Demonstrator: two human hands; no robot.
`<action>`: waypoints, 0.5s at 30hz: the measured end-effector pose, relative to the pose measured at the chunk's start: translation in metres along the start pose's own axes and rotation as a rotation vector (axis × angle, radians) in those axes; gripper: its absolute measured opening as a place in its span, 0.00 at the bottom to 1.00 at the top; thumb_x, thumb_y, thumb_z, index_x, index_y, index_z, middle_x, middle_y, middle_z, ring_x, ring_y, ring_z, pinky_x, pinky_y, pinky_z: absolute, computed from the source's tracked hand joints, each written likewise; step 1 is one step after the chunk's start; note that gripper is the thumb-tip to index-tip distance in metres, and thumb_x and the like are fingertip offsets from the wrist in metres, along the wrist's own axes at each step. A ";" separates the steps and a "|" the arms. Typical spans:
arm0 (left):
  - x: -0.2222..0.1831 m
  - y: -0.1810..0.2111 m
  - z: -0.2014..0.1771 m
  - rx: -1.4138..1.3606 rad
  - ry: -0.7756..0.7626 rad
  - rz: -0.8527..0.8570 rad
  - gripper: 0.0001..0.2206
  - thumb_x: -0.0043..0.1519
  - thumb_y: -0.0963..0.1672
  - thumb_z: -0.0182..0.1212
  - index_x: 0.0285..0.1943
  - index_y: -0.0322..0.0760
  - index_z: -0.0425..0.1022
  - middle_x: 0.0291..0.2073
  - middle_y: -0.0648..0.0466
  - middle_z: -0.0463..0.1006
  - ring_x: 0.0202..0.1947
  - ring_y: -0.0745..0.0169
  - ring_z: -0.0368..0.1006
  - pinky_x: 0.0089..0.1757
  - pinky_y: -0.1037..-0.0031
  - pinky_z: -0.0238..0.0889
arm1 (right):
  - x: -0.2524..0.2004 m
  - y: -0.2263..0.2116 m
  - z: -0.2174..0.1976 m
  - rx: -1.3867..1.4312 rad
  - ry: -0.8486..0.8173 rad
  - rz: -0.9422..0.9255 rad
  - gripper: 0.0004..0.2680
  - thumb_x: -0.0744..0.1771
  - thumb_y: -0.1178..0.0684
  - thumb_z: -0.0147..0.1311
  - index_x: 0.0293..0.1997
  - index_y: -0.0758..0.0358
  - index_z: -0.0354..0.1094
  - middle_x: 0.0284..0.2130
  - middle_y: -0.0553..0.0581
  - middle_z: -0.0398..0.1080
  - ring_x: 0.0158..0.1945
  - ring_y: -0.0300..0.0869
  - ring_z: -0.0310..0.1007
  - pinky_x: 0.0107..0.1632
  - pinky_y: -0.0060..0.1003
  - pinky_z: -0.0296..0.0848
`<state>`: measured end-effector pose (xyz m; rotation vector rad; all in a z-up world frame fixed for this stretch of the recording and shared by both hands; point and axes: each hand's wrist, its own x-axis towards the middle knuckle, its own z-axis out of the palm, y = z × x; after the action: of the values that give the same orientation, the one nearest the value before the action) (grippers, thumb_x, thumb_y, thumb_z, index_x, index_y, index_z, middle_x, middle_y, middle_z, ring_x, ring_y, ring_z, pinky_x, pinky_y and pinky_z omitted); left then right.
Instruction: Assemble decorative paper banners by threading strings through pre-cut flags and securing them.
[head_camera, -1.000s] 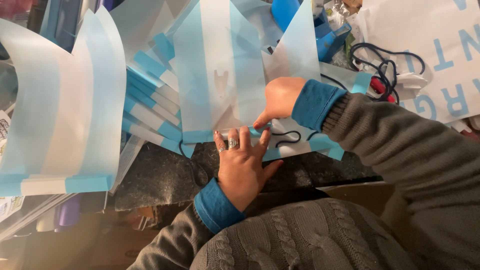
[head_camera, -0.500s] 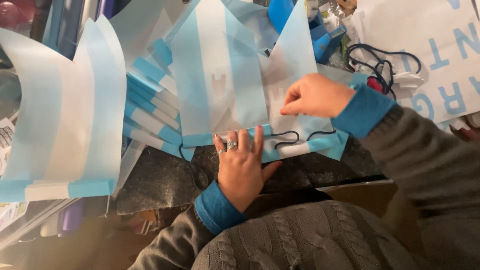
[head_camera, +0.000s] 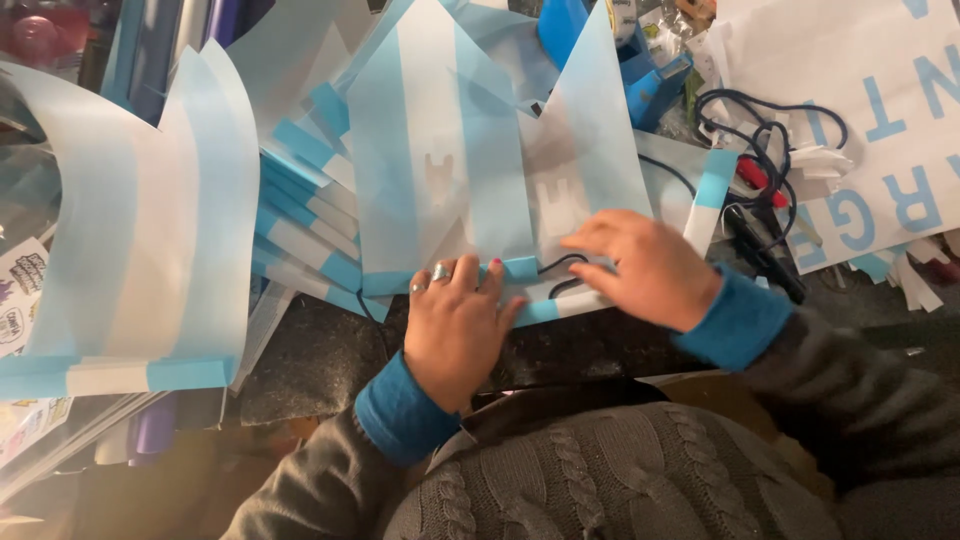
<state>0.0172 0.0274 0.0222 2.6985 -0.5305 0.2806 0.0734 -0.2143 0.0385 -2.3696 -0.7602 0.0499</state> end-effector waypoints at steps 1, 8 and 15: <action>0.003 -0.003 0.002 0.002 0.001 0.000 0.25 0.59 0.54 0.63 0.55 0.32 0.77 0.43 0.46 0.72 0.47 0.45 0.69 0.50 0.52 0.60 | -0.002 0.000 0.005 0.000 0.001 -0.002 0.08 0.63 0.55 0.62 0.45 0.63 0.77 0.37 0.57 0.76 0.33 0.43 0.77 0.38 0.38 0.76; 0.016 -0.022 0.022 0.175 -0.092 0.161 0.08 0.60 0.42 0.57 0.45 0.35 0.77 0.37 0.51 0.75 0.38 0.52 0.75 0.39 0.62 0.69 | -0.016 0.001 0.017 -0.139 -0.055 -0.085 0.06 0.61 0.57 0.62 0.40 0.61 0.77 0.33 0.56 0.74 0.39 0.52 0.75 0.42 0.45 0.74; 0.020 -0.015 -0.010 0.299 0.054 0.381 0.13 0.54 0.42 0.58 0.45 0.29 0.77 0.33 0.52 0.74 0.33 0.56 0.75 0.35 0.68 0.71 | -0.017 0.002 -0.002 0.006 -0.166 -0.039 0.06 0.62 0.58 0.62 0.39 0.64 0.77 0.34 0.57 0.75 0.34 0.49 0.76 0.38 0.40 0.75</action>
<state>0.0399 0.0379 0.0320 2.8432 -1.0630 0.5730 0.0607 -0.2264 0.0363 -2.3653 -0.8828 0.2346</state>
